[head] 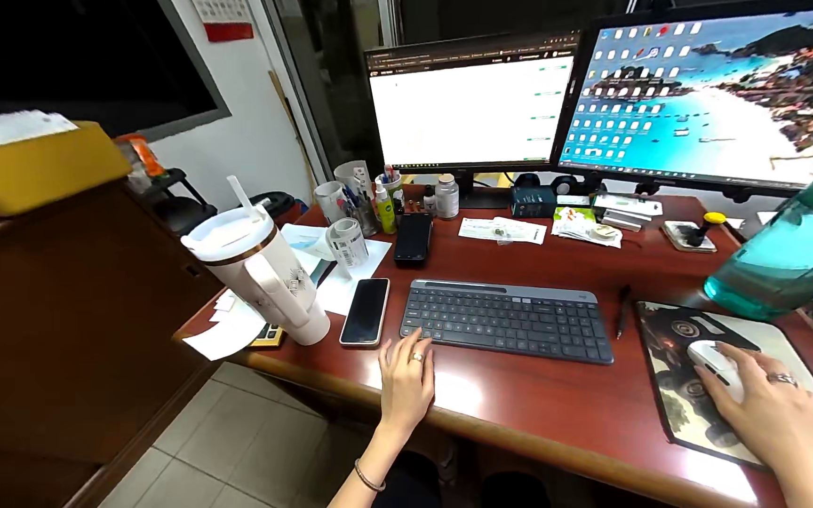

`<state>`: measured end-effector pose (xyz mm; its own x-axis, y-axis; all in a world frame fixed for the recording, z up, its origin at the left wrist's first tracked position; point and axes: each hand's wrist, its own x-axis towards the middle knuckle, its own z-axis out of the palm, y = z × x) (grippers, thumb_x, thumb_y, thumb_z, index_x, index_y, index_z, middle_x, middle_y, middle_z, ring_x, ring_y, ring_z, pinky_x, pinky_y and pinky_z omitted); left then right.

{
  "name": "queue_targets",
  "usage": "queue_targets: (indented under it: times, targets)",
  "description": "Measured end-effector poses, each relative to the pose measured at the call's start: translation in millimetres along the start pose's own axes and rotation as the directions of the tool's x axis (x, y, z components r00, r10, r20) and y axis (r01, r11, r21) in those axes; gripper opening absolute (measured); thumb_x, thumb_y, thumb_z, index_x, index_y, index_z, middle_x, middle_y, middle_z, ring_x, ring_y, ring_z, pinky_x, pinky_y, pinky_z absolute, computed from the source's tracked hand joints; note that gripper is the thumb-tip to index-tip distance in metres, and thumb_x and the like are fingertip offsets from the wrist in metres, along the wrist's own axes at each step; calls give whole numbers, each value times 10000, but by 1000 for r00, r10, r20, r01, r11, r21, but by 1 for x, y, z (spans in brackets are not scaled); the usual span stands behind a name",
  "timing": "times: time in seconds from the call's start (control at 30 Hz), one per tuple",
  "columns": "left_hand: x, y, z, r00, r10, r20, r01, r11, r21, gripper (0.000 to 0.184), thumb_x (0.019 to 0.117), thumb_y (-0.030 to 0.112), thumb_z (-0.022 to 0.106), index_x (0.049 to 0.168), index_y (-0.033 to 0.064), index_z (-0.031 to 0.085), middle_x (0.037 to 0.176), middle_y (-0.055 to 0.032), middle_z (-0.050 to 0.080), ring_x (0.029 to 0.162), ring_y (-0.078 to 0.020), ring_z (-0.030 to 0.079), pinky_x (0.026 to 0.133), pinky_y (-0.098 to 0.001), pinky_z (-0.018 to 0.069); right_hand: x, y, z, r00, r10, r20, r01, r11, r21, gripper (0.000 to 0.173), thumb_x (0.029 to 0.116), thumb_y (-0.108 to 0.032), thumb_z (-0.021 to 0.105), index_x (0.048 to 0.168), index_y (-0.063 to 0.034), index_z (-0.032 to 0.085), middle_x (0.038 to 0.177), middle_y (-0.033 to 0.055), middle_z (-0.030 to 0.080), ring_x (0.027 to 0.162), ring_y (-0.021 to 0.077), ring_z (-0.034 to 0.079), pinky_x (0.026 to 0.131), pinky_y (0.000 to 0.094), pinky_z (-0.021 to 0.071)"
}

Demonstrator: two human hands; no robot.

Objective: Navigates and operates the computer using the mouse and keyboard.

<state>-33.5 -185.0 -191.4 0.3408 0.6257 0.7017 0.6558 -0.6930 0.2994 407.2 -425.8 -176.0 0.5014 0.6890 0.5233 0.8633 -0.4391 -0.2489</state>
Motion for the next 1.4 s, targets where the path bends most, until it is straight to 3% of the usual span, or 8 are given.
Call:
queue_targets:
  times: [0.1,0.2,0.3,0.47,0.63,1.4]
  targets:
    - [-1,-1,1,1000,-13,1,13,1000,1,304,1012,216,516,1124,108,778,1294,-84,708,1207,-285,669,1129,-580,400,1,-1,-2,1000,17,22,-17,1000,4,680,972,-543,487,1473,-84,522,1369,354,549,1237,599,529,934,774,380]
    - [-2,-1,2,1000,-23,-11,23,1000,-6,302,1005,213,517,1105,109,782,1278,-83,714,1200,-287,670,1128,-570,403,1,-3,-4,999,27,28,-27,1000,-11,701,952,-562,485,1390,-18,539,1330,362,562,1209,601,545,933,764,391]
    - [-2,-1,1,999,-38,-8,38,999,-5,297,1003,214,522,1101,114,783,1268,-75,719,1198,-281,672,1126,-565,409,1,-1,-3,1000,-4,22,4,1000,-11,629,972,-538,473,1369,-64,591,1338,336,575,1215,584,550,927,760,398]
    - [-2,-1,1,999,-51,-11,51,999,-2,301,1005,220,519,1087,116,788,1261,-66,724,1191,-262,676,1130,-557,405,1,-1,-3,1000,-3,12,3,1000,-7,664,964,-554,471,1455,-113,544,1352,328,572,1214,583,551,914,766,392]
    - [-2,-1,1,999,-51,-18,51,999,-9,299,1004,213,518,1076,110,790,1254,-66,728,1184,-269,680,1126,-557,407,2,-1,-3,998,-66,22,66,998,4,598,977,-568,442,1341,-139,643,1337,298,601,1213,558,569,904,746,415]
    - [-2,-1,2,997,-65,-28,65,998,1,287,998,212,528,1052,116,793,1237,-62,734,1172,-263,685,1123,-554,409,5,-1,-2,995,-95,37,95,995,13,584,992,-568,440,1326,-140,656,1379,288,585,1227,548,570,904,746,420]
